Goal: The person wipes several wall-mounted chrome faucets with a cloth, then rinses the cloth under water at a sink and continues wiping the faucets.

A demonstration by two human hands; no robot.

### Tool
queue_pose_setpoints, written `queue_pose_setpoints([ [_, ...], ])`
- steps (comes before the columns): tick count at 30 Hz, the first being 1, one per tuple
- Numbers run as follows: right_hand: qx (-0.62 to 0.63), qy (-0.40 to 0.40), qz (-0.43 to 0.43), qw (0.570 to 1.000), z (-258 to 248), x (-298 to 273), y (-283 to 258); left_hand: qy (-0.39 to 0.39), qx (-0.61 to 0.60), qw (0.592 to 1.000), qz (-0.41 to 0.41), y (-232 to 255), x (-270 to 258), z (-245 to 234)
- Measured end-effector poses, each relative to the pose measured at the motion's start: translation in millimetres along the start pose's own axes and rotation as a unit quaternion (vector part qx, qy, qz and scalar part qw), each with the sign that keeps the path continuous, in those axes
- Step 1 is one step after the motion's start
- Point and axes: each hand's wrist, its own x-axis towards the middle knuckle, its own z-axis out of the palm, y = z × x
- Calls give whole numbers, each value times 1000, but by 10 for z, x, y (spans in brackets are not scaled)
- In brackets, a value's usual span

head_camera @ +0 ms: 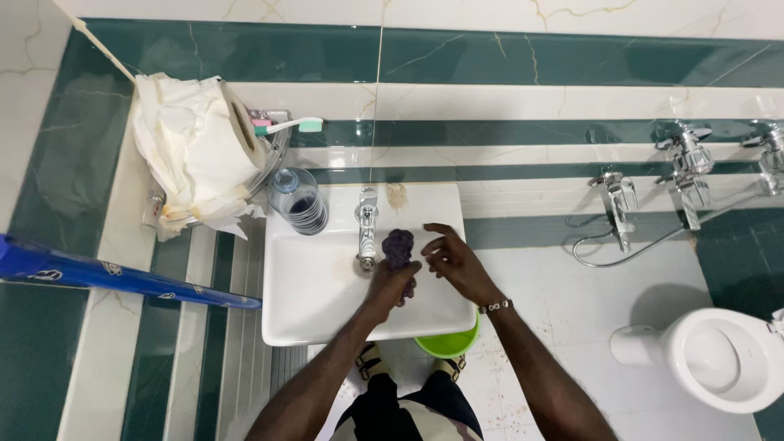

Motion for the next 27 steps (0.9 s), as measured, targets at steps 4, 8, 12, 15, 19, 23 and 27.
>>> queue_pose_setpoints([
  [4,111,199,-125,966,488,-254,132,-159,-613,753,-180,561,-191,305],
  [8,180,318,-398,842,1036,38,-115,-202,-749,613,-147,1195,-489,676],
  [12,56,406,-570,712,813,-104,-806,-331,-795,482,-163,1542,-1125,729],
  [15,-87,424,-610,664,337,-271,-1271,-437,-737,463,-227,1642,-1296,493],
  [19,-370,273,-604,651,-300,-654,-1424,-547,-529,589,-273,1534,-1198,137],
  [23,-608,64,-600,516,-480,-755,-1228,-561,-220,775,-194,1459,-871,-53],
  [27,-707,-8,-525,475,-425,-674,-1075,-487,-5,858,-165,1287,-588,-23],
])
